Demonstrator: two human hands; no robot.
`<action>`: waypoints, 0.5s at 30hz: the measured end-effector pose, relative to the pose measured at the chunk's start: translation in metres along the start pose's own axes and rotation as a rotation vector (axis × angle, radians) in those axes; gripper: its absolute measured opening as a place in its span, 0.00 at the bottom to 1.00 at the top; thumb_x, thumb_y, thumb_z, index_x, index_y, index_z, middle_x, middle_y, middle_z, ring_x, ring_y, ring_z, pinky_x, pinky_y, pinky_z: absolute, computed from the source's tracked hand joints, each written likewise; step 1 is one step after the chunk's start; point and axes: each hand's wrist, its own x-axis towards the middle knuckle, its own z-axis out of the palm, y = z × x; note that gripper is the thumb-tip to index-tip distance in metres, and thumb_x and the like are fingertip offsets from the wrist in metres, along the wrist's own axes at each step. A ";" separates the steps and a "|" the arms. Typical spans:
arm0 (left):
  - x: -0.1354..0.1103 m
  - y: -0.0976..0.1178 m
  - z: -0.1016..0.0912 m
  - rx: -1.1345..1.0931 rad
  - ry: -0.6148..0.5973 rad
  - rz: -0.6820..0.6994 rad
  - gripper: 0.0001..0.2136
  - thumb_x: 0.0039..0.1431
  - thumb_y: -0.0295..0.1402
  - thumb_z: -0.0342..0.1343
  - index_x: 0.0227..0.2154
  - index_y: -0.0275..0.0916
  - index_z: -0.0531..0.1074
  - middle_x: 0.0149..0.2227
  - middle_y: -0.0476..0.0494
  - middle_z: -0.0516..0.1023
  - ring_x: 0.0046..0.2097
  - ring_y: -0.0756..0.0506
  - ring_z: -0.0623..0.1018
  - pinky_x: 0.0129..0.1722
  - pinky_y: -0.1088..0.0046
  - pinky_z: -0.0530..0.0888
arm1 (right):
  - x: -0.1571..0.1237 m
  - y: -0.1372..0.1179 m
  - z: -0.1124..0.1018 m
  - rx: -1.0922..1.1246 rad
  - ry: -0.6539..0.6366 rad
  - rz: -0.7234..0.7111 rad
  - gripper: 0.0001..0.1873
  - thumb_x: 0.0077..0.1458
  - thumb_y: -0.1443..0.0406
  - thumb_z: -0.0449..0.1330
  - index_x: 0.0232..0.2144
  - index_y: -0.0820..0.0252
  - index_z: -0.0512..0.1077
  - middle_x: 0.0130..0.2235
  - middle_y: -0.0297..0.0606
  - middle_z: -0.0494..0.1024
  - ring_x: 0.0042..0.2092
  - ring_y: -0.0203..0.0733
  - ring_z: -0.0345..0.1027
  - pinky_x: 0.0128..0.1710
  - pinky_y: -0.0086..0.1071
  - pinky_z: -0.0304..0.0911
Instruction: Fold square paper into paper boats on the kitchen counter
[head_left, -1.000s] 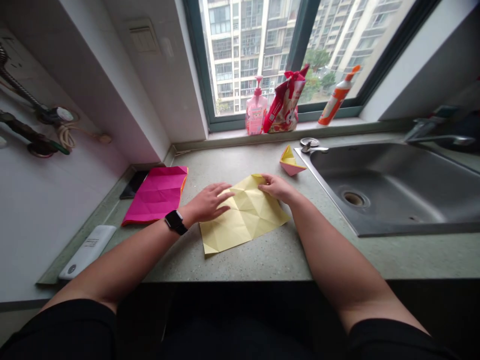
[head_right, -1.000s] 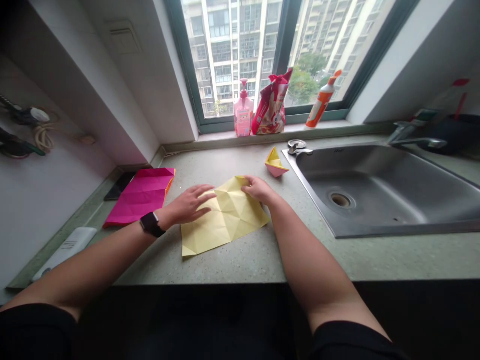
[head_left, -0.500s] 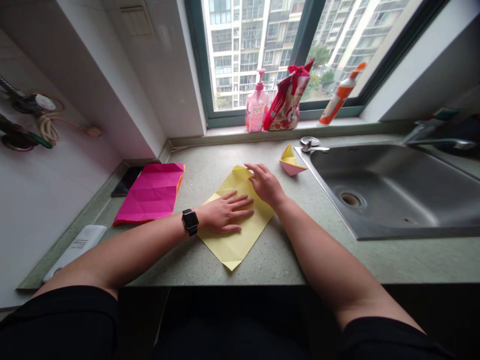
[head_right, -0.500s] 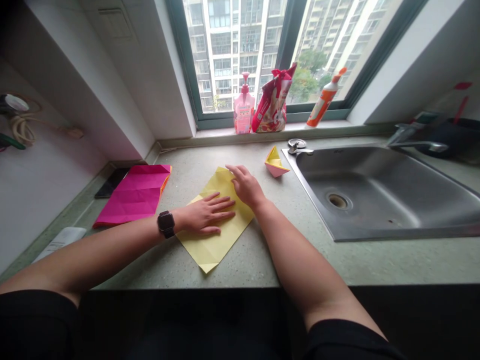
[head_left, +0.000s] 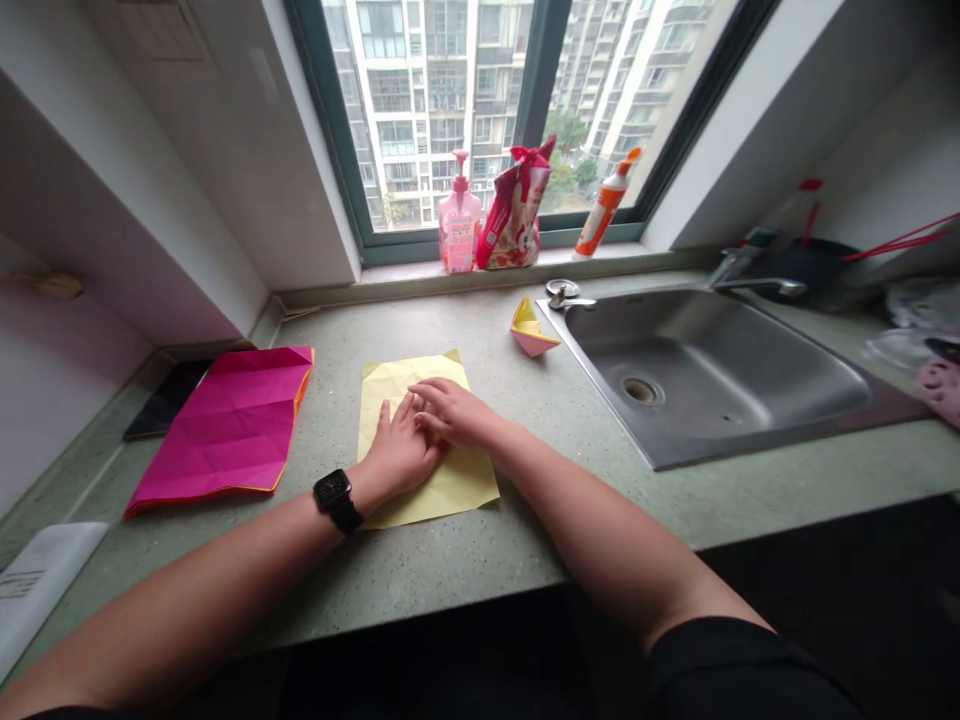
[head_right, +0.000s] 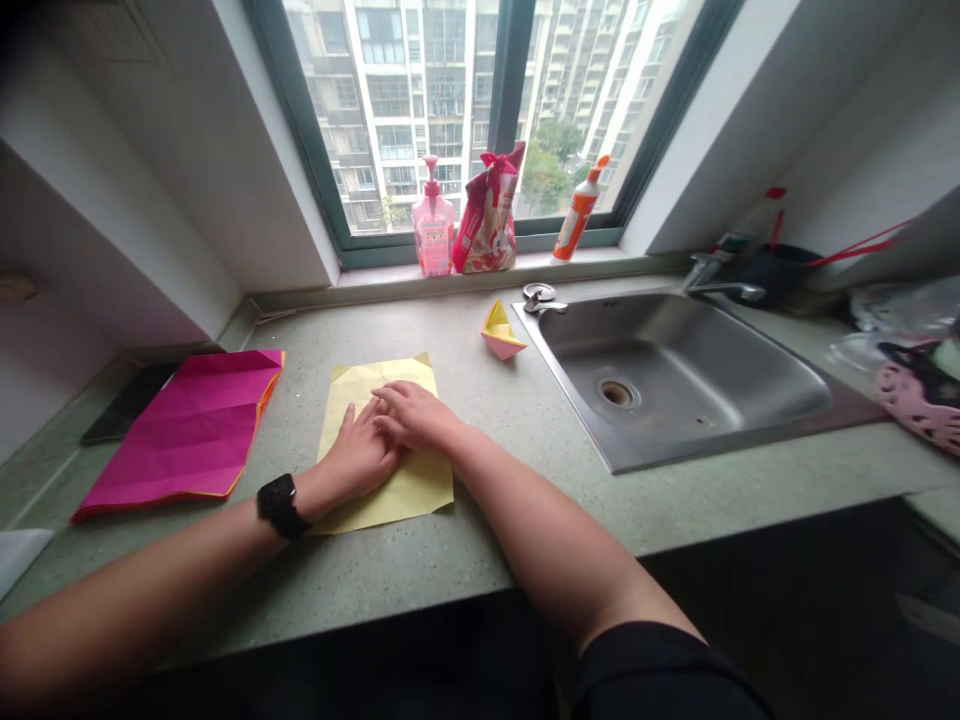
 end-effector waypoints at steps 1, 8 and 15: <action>-0.001 0.000 -0.001 -0.005 -0.009 -0.009 0.31 0.76 0.42 0.47 0.78 0.41 0.56 0.78 0.27 0.57 0.79 0.23 0.52 0.74 0.24 0.47 | 0.000 0.001 0.004 0.008 -0.028 0.015 0.26 0.71 0.58 0.63 0.68 0.51 0.71 0.68 0.48 0.74 0.69 0.54 0.66 0.72 0.53 0.60; -0.005 -0.026 -0.008 0.025 -0.042 -0.031 0.34 0.75 0.42 0.46 0.79 0.35 0.52 0.79 0.27 0.54 0.80 0.29 0.55 0.76 0.39 0.56 | -0.004 0.002 0.017 -0.061 -0.077 0.069 0.34 0.74 0.48 0.56 0.74 0.52 0.64 0.76 0.47 0.65 0.77 0.57 0.55 0.78 0.56 0.48; 0.017 -0.065 -0.014 0.116 -0.047 -0.108 0.30 0.78 0.41 0.40 0.78 0.37 0.55 0.81 0.32 0.50 0.81 0.31 0.52 0.78 0.44 0.53 | -0.009 -0.004 0.025 -0.209 -0.109 0.082 0.44 0.74 0.43 0.54 0.80 0.56 0.51 0.79 0.48 0.55 0.80 0.56 0.45 0.80 0.54 0.41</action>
